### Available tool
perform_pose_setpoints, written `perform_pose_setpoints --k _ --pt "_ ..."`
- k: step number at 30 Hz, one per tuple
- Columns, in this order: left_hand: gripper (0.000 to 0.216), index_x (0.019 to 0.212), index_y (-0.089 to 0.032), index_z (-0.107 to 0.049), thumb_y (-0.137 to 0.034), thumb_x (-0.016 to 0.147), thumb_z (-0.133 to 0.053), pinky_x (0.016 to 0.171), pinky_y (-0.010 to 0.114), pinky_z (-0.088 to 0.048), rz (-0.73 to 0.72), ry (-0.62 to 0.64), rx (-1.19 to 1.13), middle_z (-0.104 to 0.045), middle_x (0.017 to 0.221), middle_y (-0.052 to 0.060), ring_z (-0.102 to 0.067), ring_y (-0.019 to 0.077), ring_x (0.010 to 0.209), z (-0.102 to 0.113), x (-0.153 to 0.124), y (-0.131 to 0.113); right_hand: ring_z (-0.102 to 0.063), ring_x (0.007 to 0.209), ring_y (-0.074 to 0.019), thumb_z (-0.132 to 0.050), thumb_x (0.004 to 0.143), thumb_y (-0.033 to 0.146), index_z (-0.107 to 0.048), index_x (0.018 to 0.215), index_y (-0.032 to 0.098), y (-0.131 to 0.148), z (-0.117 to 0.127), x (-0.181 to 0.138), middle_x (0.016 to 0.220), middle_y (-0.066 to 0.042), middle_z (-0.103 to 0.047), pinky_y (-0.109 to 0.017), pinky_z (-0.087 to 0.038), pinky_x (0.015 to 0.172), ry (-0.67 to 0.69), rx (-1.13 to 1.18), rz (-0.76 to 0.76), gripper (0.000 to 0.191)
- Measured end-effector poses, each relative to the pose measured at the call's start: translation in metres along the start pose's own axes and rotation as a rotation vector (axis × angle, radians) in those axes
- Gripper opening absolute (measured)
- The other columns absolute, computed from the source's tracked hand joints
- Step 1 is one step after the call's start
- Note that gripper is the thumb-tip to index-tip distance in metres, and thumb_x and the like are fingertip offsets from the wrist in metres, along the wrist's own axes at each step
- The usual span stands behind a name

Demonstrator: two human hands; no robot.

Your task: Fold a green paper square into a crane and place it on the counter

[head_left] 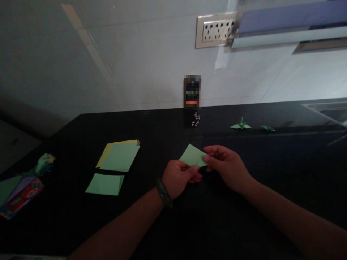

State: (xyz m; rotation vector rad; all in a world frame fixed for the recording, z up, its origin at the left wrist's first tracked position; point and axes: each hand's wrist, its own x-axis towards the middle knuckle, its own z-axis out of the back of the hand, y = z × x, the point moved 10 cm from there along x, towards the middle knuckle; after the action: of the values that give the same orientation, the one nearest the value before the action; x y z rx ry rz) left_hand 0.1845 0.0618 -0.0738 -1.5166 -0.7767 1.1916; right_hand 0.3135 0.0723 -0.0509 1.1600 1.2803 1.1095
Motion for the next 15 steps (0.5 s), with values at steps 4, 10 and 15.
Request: perform_pose_setpoints --k 4,10,15 --pt "0.015 0.065 -0.011 -0.065 -0.022 0.074 -0.060 0.056 0.024 -0.047 0.002 0.002 0.013 -0.068 0.062 0.006 -0.062 0.0129 0.055 0.001 0.001 0.001 -0.053 0.054 -0.0073 -0.070 0.063 0.031 -0.063 0.078 0.014 -0.006 -0.003 0.000 0.071 0.000 -0.062 -0.021 -0.046 0.050 0.057 -0.018 -0.062 0.023" --pt "0.009 0.078 -0.010 -0.064 -0.013 0.069 -0.063 0.059 0.022 -0.046 0.036 0.036 -0.106 -0.069 0.067 0.005 -0.063 0.0114 0.060 -0.003 0.000 0.003 -0.050 0.048 -0.0054 -0.073 0.062 0.031 -0.063 0.067 0.015 -0.015 0.000 0.003 0.060 0.003 -0.058 -0.018 -0.043 0.045 0.058 0.056 -0.098 0.020" --pt "0.015 0.080 -0.010 -0.064 -0.014 0.066 -0.067 0.059 0.022 -0.046 0.070 0.065 -0.140 -0.070 0.072 0.006 -0.064 0.0118 0.063 -0.006 0.000 0.006 -0.050 0.047 -0.0055 -0.073 0.061 0.031 -0.062 0.066 0.015 -0.016 0.002 0.004 0.060 0.002 -0.058 -0.018 -0.042 0.044 0.046 0.079 -0.097 0.020"
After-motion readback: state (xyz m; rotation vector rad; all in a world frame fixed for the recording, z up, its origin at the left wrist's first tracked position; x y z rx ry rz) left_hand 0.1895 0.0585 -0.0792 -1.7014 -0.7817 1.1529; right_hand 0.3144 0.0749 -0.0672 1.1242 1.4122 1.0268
